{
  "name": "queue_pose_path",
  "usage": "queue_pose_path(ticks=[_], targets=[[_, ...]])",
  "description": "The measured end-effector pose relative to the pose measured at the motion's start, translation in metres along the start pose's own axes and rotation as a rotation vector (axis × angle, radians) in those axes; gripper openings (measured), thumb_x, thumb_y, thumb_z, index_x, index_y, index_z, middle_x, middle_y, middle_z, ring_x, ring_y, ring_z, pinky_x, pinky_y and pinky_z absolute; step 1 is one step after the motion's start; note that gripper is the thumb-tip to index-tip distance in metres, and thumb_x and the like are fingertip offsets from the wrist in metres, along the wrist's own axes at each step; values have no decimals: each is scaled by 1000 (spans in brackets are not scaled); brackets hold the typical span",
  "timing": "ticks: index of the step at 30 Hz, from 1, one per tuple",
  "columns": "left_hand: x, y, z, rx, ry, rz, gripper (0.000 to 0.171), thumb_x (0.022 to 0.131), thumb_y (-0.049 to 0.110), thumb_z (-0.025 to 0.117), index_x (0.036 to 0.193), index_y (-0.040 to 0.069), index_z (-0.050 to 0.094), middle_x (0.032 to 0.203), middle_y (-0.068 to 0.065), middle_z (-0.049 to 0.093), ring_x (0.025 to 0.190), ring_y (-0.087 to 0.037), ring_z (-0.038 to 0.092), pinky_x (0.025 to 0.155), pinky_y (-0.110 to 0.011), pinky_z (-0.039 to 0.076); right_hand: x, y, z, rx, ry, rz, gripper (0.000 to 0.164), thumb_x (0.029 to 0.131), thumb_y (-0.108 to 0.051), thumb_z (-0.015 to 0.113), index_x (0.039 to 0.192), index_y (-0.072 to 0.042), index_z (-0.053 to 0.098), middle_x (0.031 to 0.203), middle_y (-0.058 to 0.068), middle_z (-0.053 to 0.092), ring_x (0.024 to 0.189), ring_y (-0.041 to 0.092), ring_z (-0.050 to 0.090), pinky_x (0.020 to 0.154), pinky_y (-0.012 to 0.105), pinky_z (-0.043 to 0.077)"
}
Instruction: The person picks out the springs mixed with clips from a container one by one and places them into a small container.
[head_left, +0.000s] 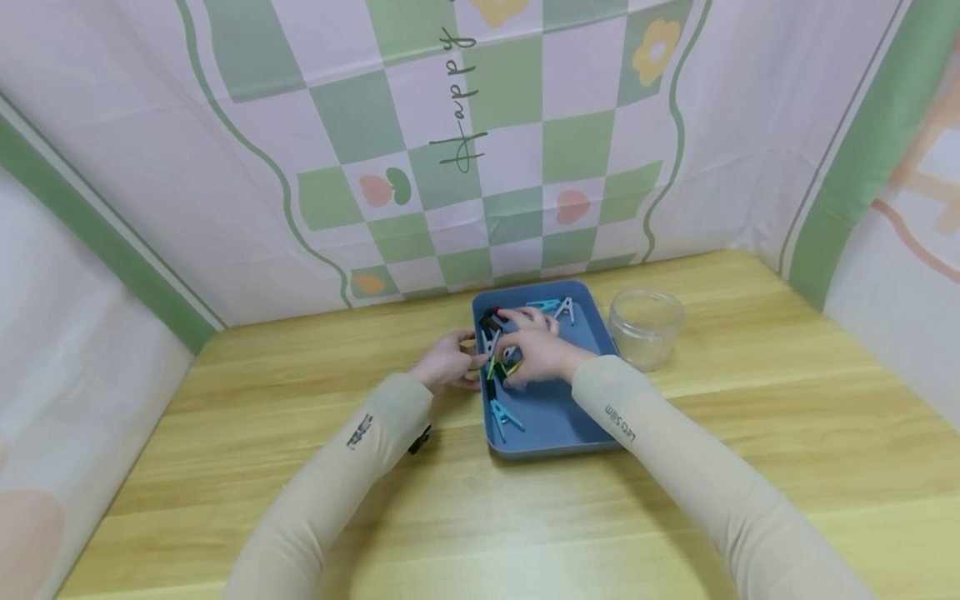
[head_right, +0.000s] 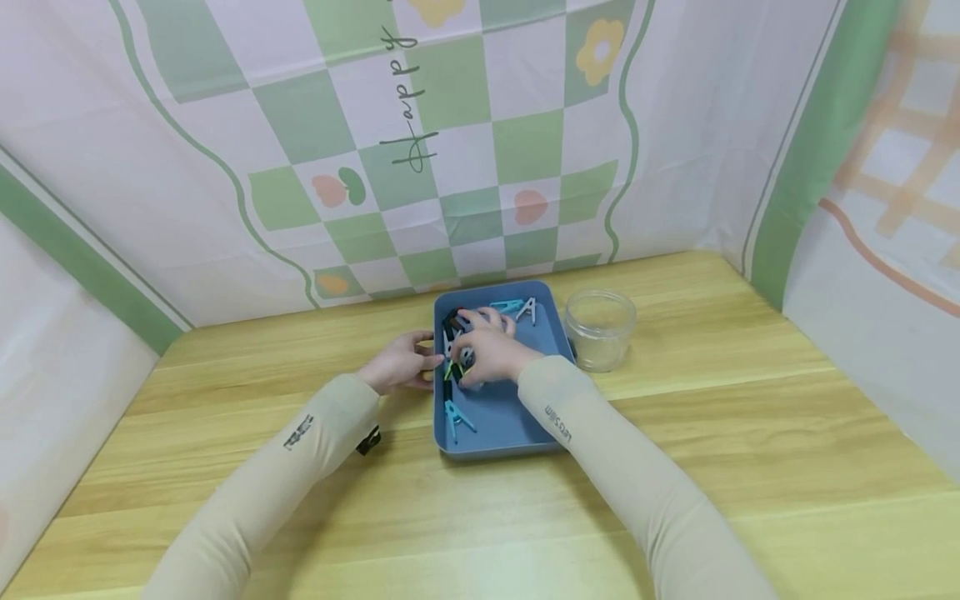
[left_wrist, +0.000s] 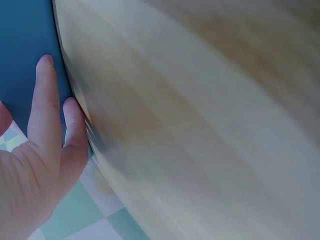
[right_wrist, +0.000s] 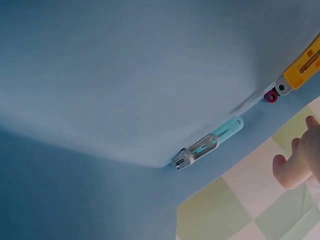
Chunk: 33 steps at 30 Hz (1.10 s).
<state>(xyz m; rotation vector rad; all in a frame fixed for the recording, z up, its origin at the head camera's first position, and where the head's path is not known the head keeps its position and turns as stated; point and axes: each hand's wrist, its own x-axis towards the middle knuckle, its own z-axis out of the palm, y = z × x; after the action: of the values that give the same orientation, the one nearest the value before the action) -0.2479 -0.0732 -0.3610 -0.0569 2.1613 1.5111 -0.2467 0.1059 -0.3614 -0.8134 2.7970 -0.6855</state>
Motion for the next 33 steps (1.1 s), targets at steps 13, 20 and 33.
queue_pose_path(ticks=[13, 20, 33], targets=[[1, -1, 0, -4, 2, 1, 60, 95, 8, 56, 148, 7, 28, 132, -22, 46, 98, -23, 60, 79, -36, 58, 3, 5, -2, 50, 42, 66, 22, 73, -24, 80, 92, -21, 70, 156, 16, 18, 139, 46, 5, 106, 68, 6], [1, -1, 0, -12, 3, 2, 59, 95, 8, 55, 148, 7, 28, 133, -21, 47, 96, -22, 60, 79, -36, 58, 3, 7, -5, 59, 50, 81, 25, 73, -25, 80, 95, -22, 70, 156, 16, 18, 138, 46, 6, 106, 69, 5], [3, -2, 0, -13, 13, 3, 57, 96, 8, 55, 147, 5, 29, 131, -21, 48, 100, -24, 60, 79, -37, 58, 4, 13, -14, 93, 73, 129, 25, 76, -28, 79, 98, -21, 69, 156, 15, 17, 139, 44, 2, 107, 69, 0]])
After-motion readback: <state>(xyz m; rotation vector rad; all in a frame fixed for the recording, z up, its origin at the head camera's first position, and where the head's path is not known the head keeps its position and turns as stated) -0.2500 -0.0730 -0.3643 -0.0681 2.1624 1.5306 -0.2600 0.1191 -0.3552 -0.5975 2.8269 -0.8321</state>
